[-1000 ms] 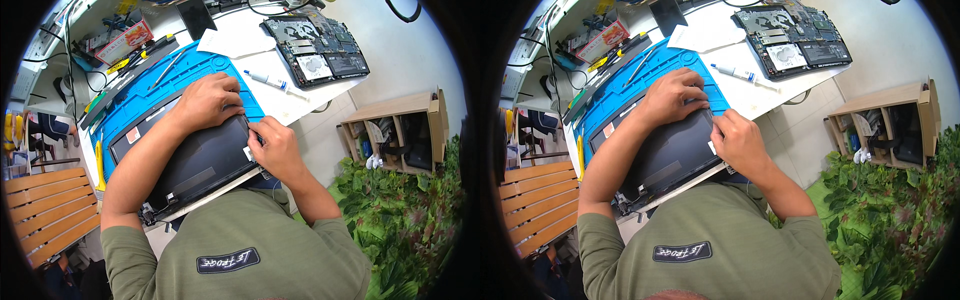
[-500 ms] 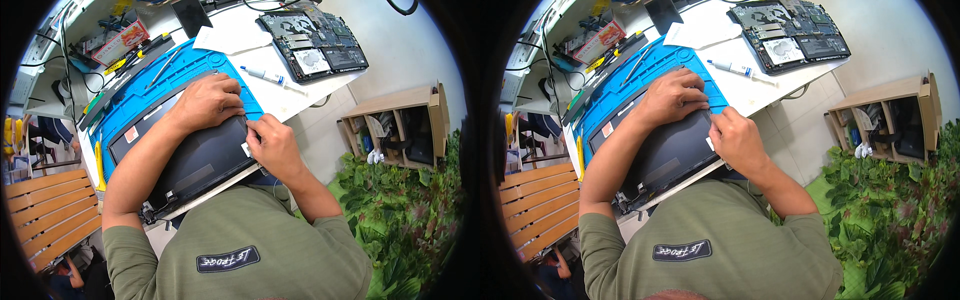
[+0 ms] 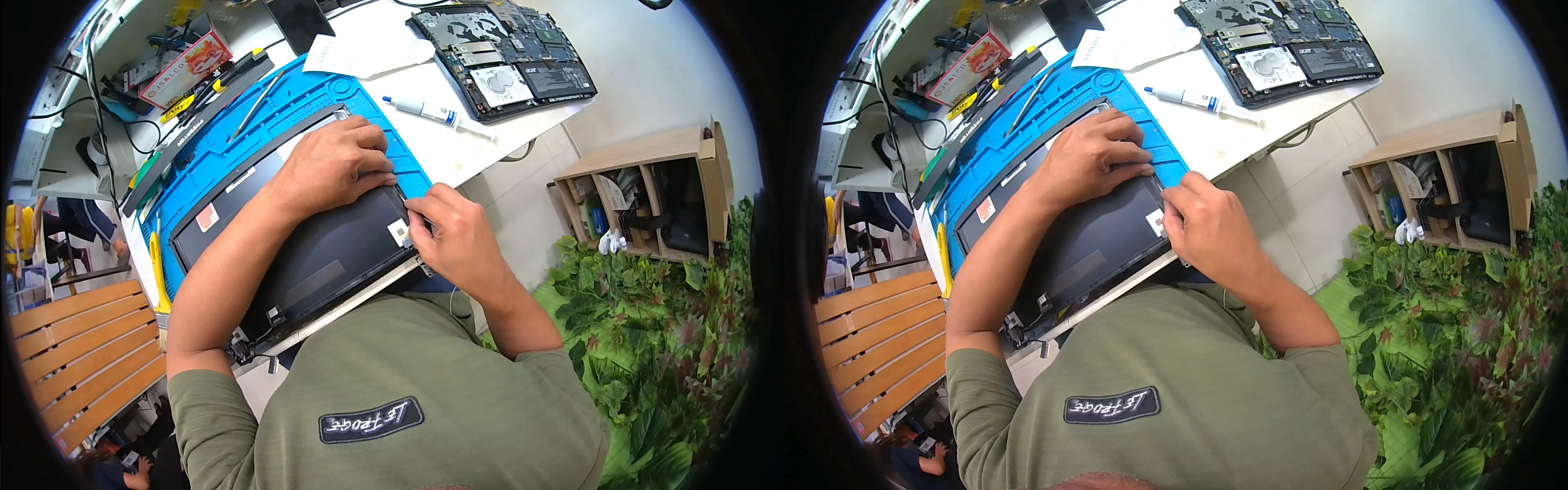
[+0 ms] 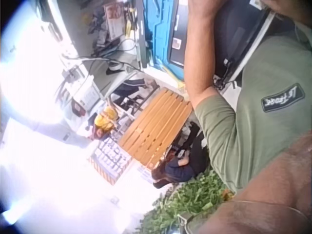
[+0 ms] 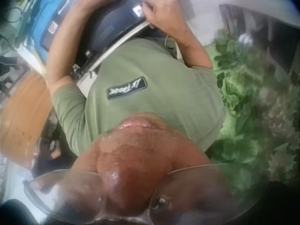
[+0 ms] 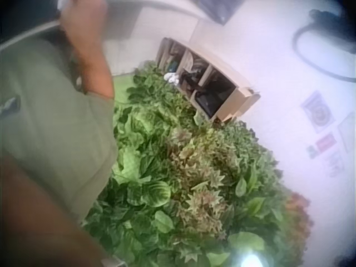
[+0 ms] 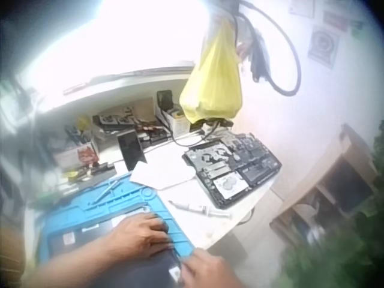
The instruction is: The person positions a laptop screen assembly onto the bench, aligns the internal cabling, and uses a precision screwdriver to secure the screen components.
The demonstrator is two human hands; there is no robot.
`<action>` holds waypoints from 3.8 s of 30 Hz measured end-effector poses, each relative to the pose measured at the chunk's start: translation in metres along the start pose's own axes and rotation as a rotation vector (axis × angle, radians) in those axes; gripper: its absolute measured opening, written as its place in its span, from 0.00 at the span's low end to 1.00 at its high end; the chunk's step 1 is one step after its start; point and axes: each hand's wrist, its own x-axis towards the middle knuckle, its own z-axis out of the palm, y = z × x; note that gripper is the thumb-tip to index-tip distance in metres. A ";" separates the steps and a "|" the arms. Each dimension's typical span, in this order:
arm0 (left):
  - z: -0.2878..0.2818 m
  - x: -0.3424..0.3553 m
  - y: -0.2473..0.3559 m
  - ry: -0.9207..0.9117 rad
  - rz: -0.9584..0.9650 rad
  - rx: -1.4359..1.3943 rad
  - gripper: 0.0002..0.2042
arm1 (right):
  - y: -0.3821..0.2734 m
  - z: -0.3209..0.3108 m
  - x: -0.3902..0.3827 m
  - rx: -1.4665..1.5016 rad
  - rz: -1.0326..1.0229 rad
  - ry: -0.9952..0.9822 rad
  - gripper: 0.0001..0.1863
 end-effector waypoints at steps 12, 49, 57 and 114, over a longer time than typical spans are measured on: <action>0.001 0.005 0.010 -0.061 0.023 -0.035 0.07 | 0.000 -0.005 -0.005 0.041 0.031 -0.011 0.11; -0.001 0.010 0.035 -0.166 -0.132 0.024 0.08 | -0.074 -0.067 -0.107 0.669 0.487 -0.494 0.29; -0.004 0.010 0.037 -0.223 -0.172 0.027 0.09 | -0.117 -0.069 -0.093 1.193 0.395 -0.515 0.41; 0.001 -0.005 0.010 0.046 0.037 -0.111 0.08 | -0.012 0.015 -0.016 -0.498 -0.151 0.089 0.08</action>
